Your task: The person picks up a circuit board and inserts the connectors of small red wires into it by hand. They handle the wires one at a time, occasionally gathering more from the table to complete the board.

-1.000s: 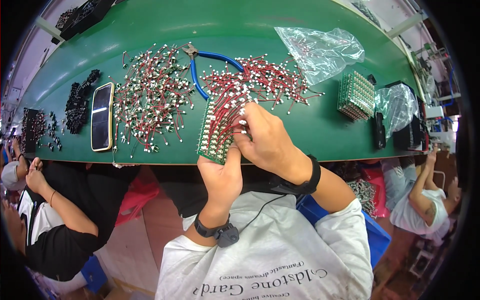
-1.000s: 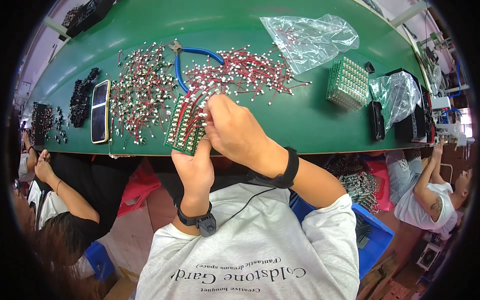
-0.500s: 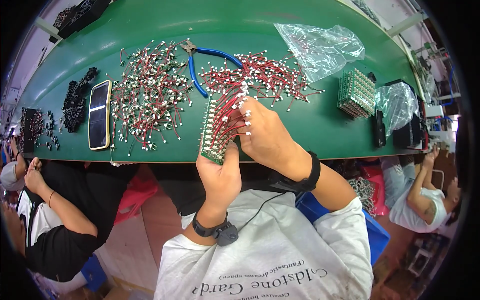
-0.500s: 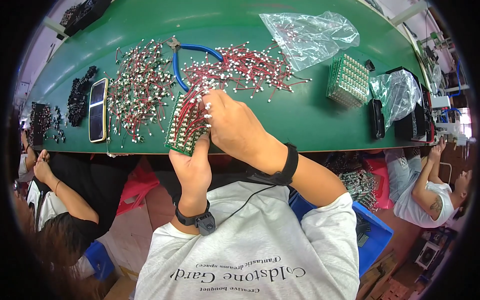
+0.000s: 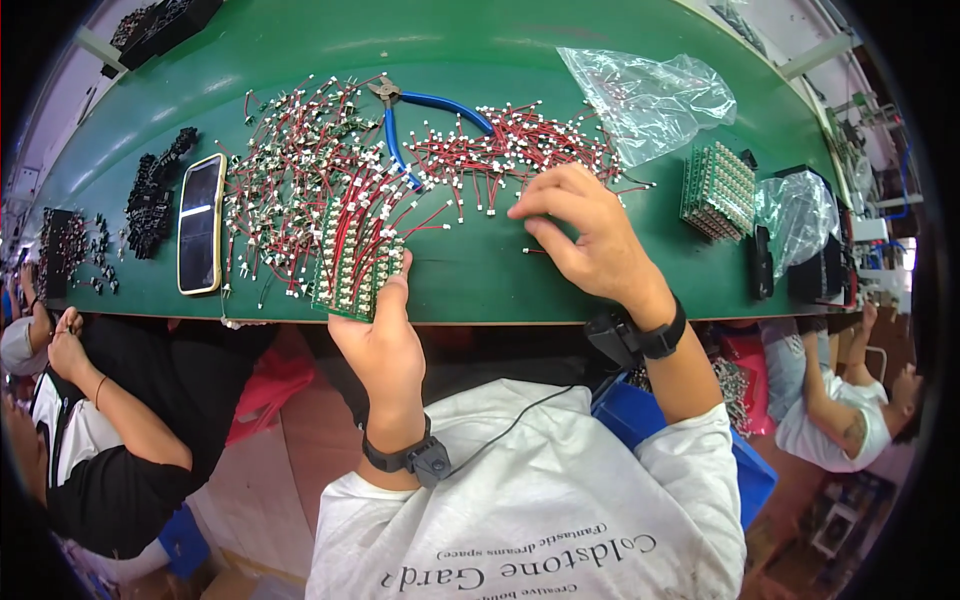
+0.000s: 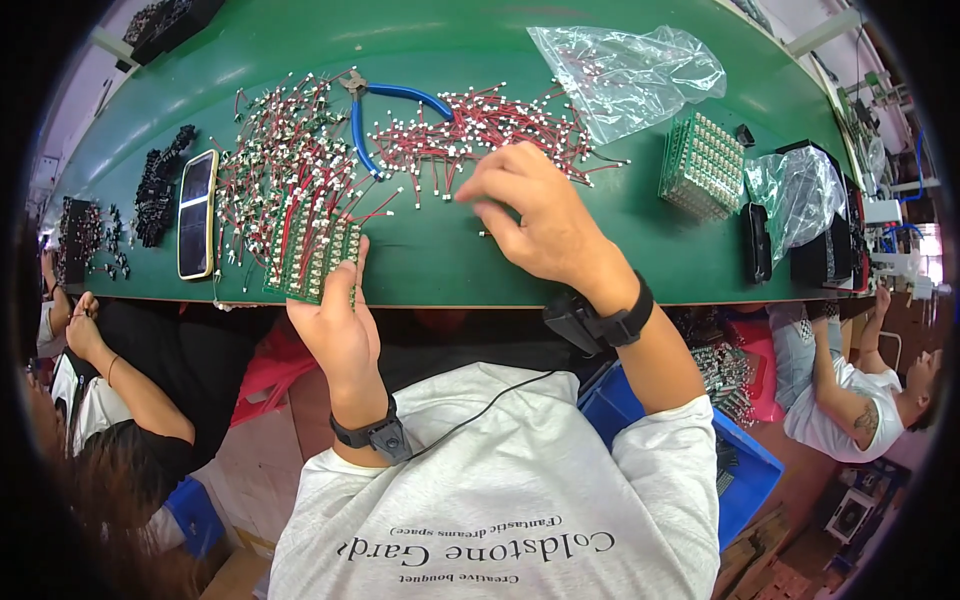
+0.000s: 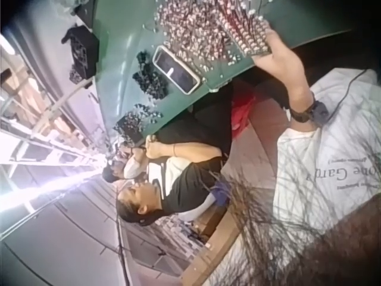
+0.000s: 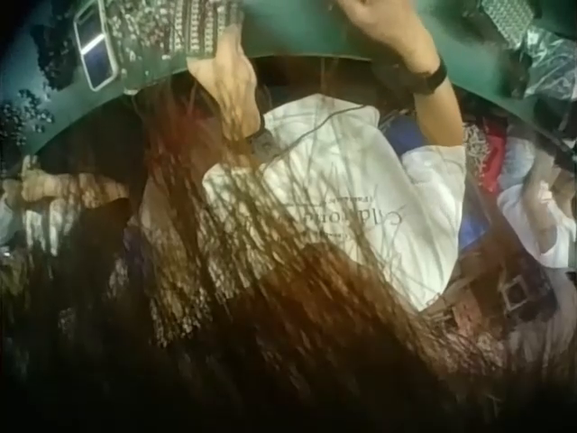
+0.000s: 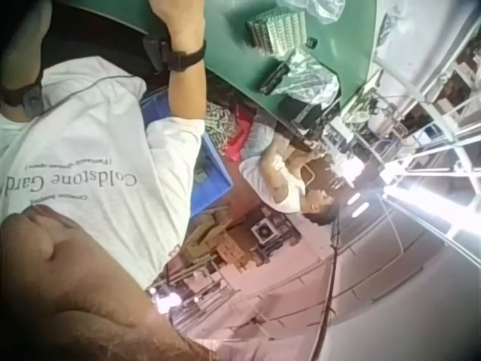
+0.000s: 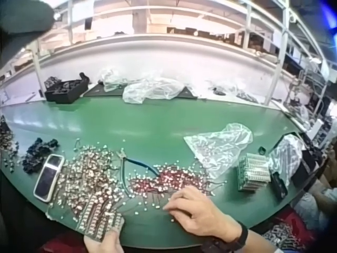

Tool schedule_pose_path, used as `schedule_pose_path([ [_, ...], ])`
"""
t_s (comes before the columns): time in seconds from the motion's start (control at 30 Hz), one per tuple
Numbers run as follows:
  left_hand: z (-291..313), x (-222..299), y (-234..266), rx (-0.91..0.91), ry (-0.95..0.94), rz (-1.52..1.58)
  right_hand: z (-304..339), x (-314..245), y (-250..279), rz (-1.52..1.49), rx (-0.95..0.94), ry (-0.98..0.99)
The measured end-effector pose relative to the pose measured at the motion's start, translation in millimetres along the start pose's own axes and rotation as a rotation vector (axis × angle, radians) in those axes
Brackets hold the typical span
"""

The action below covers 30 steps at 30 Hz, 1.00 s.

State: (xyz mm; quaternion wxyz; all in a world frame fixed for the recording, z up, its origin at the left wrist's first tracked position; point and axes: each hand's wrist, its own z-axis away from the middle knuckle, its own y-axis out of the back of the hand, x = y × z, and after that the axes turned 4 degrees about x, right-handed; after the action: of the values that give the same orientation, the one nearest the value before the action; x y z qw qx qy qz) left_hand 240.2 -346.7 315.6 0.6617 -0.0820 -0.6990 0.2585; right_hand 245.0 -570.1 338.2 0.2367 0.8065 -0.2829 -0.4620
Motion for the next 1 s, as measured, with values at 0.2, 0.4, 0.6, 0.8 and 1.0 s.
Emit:
schedule_pose_path([
  [0.2,1,-1,-1,-0.018,0.021,-0.012,20,-5,-4,0.133,-0.143,-0.043],
  [0.4,5,-6,-6,-0.045,0.11,0.021,16,-27,-17,-0.14,-0.036,-0.044],
  [0.6,13,-7,-12,-0.094,0.155,0.052,12,-51,-36,-0.221,0.011,-0.02],
  [0.8,18,-4,-16,-0.089,0.165,0.105,10,-39,-49,-0.124,0.031,-0.033],
  [1.0,20,-7,-13,-0.101,0.156,0.128,8,-34,-60,-0.181,0.008,-0.012],
])
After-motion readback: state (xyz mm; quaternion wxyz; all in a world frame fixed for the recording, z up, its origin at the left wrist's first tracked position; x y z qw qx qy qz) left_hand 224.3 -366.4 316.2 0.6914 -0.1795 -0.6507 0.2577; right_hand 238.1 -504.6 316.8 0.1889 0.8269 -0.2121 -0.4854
